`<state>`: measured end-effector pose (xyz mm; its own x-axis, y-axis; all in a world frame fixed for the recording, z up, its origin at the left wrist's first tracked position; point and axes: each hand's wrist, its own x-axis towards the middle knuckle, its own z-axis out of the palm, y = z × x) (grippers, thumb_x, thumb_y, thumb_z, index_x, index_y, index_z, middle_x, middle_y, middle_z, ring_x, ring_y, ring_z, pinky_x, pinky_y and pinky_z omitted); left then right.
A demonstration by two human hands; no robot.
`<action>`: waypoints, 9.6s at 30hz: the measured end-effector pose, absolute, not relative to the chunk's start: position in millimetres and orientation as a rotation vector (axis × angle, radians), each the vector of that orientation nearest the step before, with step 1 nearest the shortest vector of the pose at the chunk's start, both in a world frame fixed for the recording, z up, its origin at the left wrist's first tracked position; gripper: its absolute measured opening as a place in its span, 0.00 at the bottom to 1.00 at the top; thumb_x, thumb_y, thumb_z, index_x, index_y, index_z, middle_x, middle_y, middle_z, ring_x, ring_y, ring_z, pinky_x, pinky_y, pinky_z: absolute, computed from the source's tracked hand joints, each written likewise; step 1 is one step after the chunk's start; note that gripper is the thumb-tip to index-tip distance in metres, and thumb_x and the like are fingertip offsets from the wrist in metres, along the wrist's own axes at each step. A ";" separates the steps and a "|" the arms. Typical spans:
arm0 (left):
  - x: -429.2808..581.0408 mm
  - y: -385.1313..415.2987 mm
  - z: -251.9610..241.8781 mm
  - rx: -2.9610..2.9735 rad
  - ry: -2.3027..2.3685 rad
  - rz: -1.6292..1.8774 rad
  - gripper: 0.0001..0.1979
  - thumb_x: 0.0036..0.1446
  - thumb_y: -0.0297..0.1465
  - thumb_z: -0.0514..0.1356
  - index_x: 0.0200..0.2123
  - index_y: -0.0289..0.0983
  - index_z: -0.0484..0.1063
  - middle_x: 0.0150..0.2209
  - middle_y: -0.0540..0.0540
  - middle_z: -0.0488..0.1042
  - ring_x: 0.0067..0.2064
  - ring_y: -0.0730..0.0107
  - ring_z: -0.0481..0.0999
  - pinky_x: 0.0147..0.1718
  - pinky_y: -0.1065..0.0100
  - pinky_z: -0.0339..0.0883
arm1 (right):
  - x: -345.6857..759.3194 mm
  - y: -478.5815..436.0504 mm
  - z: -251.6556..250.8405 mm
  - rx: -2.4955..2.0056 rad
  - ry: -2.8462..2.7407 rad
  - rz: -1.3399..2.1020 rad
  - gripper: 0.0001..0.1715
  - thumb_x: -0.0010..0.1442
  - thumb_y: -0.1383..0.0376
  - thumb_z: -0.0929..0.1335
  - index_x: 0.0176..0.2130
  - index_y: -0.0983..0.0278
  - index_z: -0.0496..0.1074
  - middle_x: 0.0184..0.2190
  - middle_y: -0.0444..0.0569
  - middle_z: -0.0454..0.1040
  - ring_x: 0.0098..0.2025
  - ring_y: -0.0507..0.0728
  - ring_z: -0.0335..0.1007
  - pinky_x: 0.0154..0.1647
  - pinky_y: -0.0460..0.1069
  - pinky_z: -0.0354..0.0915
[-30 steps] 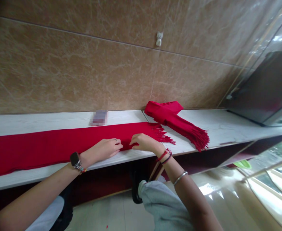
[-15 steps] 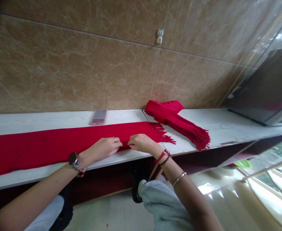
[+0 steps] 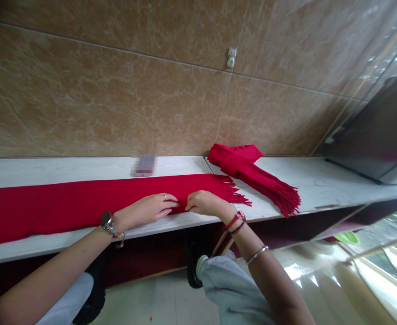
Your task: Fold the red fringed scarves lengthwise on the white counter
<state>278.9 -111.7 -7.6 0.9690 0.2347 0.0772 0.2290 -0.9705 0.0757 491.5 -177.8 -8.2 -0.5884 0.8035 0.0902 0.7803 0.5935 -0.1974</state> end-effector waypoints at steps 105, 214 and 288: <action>154.4 -89.5 -12.7 3.188 0.681 0.107 0.09 0.58 0.25 0.53 0.41 0.35 0.69 0.38 0.46 0.73 0.40 0.67 0.72 0.38 0.69 0.65 | 355.5 -141.4 -21.9 -1.258 -2.614 0.036 0.10 0.58 0.71 0.63 0.37 0.66 0.73 0.35 0.51 0.75 0.37 0.54 0.70 0.39 0.47 0.63; -19.7 -25.1 -41.4 2.188 2.188 -0.002 0.38 0.54 0.57 0.36 0.63 0.44 0.45 0.65 0.38 0.42 0.62 0.33 0.42 0.49 0.33 0.47 | 255.6 -81.2 -46.0 -1.347 -2.527 0.003 0.34 0.63 0.50 0.54 0.62 0.63 0.49 0.64 0.56 0.47 0.64 0.66 0.39 0.57 0.69 0.45; 6.3 -90.9 -2.1 3.001 1.227 -0.026 0.15 0.53 0.22 0.54 0.43 0.36 0.72 0.44 0.45 0.72 0.45 0.66 0.71 0.45 0.69 0.62 | 211.7 -103.1 -19.3 -0.958 -2.794 0.165 0.14 0.60 0.63 0.63 0.43 0.66 0.72 0.41 0.55 0.74 0.45 0.57 0.69 0.44 0.47 0.62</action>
<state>6.3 -90.9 -2.1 0.7143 0.6995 0.0229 0.6978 -0.7094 -0.0991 211.7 -103.1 -19.3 -0.7752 0.6169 0.1359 0.5966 0.7857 -0.1632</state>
